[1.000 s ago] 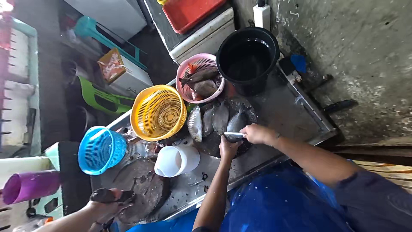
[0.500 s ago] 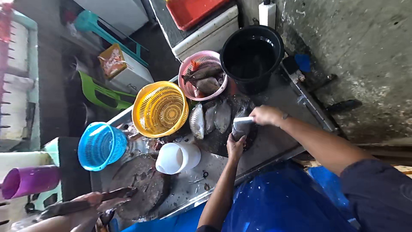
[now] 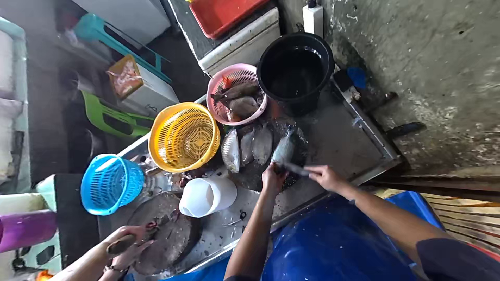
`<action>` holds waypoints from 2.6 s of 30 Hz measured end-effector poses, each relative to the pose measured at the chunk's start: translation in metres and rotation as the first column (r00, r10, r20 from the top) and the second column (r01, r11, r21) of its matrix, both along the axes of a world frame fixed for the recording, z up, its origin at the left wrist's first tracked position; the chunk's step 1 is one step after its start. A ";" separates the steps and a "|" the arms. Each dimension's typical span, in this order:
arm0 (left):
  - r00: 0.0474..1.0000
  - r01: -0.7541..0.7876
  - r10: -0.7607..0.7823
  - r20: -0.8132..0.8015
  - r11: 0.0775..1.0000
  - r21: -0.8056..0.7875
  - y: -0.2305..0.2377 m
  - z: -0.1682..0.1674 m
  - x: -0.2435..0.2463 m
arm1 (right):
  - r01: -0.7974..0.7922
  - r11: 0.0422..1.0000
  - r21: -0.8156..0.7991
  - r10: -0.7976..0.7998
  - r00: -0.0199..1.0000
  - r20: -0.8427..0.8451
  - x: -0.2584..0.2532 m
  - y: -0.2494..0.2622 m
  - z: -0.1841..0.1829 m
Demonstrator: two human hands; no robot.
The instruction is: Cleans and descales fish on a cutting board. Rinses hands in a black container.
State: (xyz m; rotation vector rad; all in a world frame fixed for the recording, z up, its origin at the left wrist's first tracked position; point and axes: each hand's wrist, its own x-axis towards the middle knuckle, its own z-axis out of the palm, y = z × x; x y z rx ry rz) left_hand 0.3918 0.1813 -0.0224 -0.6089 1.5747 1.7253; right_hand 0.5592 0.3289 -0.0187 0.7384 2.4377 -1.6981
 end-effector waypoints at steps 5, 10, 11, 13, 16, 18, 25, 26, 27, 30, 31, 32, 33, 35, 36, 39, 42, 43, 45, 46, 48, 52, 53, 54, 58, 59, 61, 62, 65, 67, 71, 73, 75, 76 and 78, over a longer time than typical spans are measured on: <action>0.794 0.356 -0.495 -0.353 0.849 -0.390 -0.013 0.000 -0.006 | -0.220 0.974 0.060 0.213 0.972 0.101 -0.005 0.022 0.007; -0.086 0.177 -0.992 -0.095 0.078 -0.981 -0.020 0.003 -0.007 | -0.124 0.891 0.437 0.119 0.992 0.039 -0.056 0.094 0.049; -0.118 0.150 -0.992 -0.040 0.022 -0.989 -0.017 0.000 -0.009 | -0.144 0.877 0.459 0.127 0.990 0.067 -0.065 0.102 0.038; -0.165 0.144 -0.986 0.028 -0.052 -0.988 -0.011 0.002 -0.020 | -0.260 0.885 0.385 0.239 0.966 0.104 -0.062 0.103 0.006; -0.237 0.190 -0.968 0.085 -0.132 -0.973 -0.017 0.007 -0.027 | -0.432 0.829 0.355 0.377 0.901 0.215 -0.046 0.102 0.011; -0.227 0.209 -0.966 0.122 -0.170 -0.963 -0.020 0.005 -0.023 | -0.383 0.846 0.372 0.329 0.923 0.202 -0.057 0.114 0.027; -0.134 0.125 -0.971 0.200 -0.217 -0.968 -0.006 0.009 -0.033 | -0.401 0.853 0.335 0.345 0.913 0.215 -0.059 0.128 0.030; -0.123 0.131 -0.972 0.198 -0.214 -0.968 -0.006 0.008 -0.031 | -0.407 0.847 0.342 0.340 0.909 0.241 -0.059 0.130 0.032; -0.117 0.129 -0.973 0.201 -0.216 -0.968 -0.004 0.008 -0.031 | -0.424 0.832 0.358 0.355 0.902 0.244 -0.059 0.125 0.029; -0.129 0.126 -0.968 0.217 -0.233 -0.964 -0.002 0.012 -0.037 | -0.536 0.784 0.313 0.480 0.844 0.241 -0.059 0.101 0.036; -0.136 0.130 -0.966 0.220 -0.238 -0.963 -0.003 0.013 -0.037 | -0.527 0.785 0.325 0.468 0.849 0.245 -0.063 0.104 0.045; -0.142 0.129 -0.965 0.219 -0.237 -0.963 -0.004 0.012 -0.037 | -0.489 0.796 0.356 0.425 0.871 0.246 -0.067 0.110 0.048; -0.142 0.128 -0.967 0.212 -0.230 -0.965 -0.004 0.011 -0.037 | -0.470 0.793 0.387 0.390 0.880 0.271 -0.069 0.114 0.046; -0.138 0.130 -0.971 0.196 -0.214 -0.968 -0.003 0.010 -0.040 | -0.469 0.772 0.429 0.399 0.883 0.247 -0.062 0.102 0.028; -0.138 0.130 -0.971 0.198 -0.216 -0.968 -0.003 0.011 -0.042 | -0.514 0.756 0.406 0.448 0.858 0.253 -0.058 0.095 0.026; -0.123 0.141 -0.971 0.203 -0.220 -0.965 -0.002 0.013 -0.042 | -0.453 0.771 0.449 0.399 0.892 0.215 -0.053 0.108 0.028; -0.130 0.126 -0.969 0.209 -0.225 -0.966 -0.001 0.013 -0.040 | -0.432 0.752 0.498 0.381 0.901 0.205 -0.044 0.099 0.008; -0.133 0.124 -0.967 0.219 -0.235 -0.964 0.000 0.014 -0.043 | -0.462 0.751 0.472 0.415 0.886 0.207 -0.043 0.091 0.010; -0.136 0.127 -0.962 0.238 -0.255 -0.958 0.000 0.015 -0.043 | -0.421 0.786 0.453 0.378 0.907 0.187 -0.039 0.093 0.019; -0.133 0.124 -0.961 0.241 -0.258 -0.958 0.001 0.014 -0.042 | -0.350 0.812 0.466 0.309 0.937 0.164 -0.039 0.099 0.019; -0.138 0.122 -0.961 0.239 -0.256 -0.959 0.001 0.012 -0.040 | -0.326 0.851 0.412 0.274 0.944 0.182 -0.040 0.097 0.015; -0.022 0.314 -0.995 -0.100 0.088 -0.945 -0.017 0.027 -0.064 | -0.176 0.883 0.435 0.230 0.970 -0.075 -0.027 0.070 0.052; 0.088 0.385 -0.969 -0.230 0.246 -0.890 -0.024 0.030 -0.068 | -0.003 0.890 0.456 0.133 0.958 -0.253 -0.022 0.067 0.059; 0.212 0.431 -0.911 -0.354 0.412 -0.803 -0.032 0.032 -0.070 | 0.150 0.883 0.445 0.047 0.914 -0.402 -0.019 0.064 0.058; 0.651 0.470 -0.630 -0.423 0.772 -0.427 -0.057 0.044 -0.081 | 0.103 0.856 0.506 0.025 0.970 -0.240 -0.003 0.055 -0.025; 0.659 0.522 -0.693 -0.293 0.702 -0.485 -0.066 0.052 -0.089 | 0.032 0.894 0.446 0.030 0.991 -0.131 0.003 0.054 -0.045; 0.514 0.637 -0.858 -0.007 0.388 -0.666 -0.076 0.079 -0.113 | 0.166 0.893 0.418 -0.076 0.972 -0.223 0.003 0.056 -0.050; 0.448 0.624 -0.893 0.047 0.275 -0.731 -0.073 0.097 -0.126 | 0.246 0.860 0.448 -0.109 0.945 -0.310 -0.006 0.066 -0.030; 0.298 0.341 -0.941 -0.159 0.261 -0.903 -0.020 0.152 -0.150 | 0.238 0.705 0.669 -0.103 0.966 -0.235 -0.064 0.114 0.070; 0.069 0.163 -0.922 -0.380 0.386 -0.908 0.056 0.166 -0.160 | 0.114 0.616 0.779 -0.098 0.993 -0.067 -0.127 0.151 0.119; -0.263 0.298 -0.955 -0.136 0.054 -0.953 0.210 0.137 -0.168 | -0.149 0.629 0.763 -0.094 0.960 0.265 -0.252 0.198 0.114; -0.360 0.492 -0.928 0.095 -0.275 -0.826 0.256 0.112 -0.169 | -0.179 0.770 0.612 -0.115 0.906 0.409 -0.283 0.203 0.068; -0.393 0.550 -0.896 0.206 -0.409 -0.728 0.273 0.101 -0.174 | -0.104 0.915 0.390 -0.089 0.891 0.446 -0.295 0.206 0.029; -0.315 0.543 -0.921 0.227 -0.372 -0.753 0.270 0.093 -0.177 | -0.149 0.927 0.344 -0.021 0.896 0.443 -0.299 0.209 0.027; -0.135 0.531 -0.956 0.259 -0.291 -0.796 0.259 0.085 -0.174 | -0.252 0.876 0.411 0.068 0.909 0.412 -0.296 0.216 0.054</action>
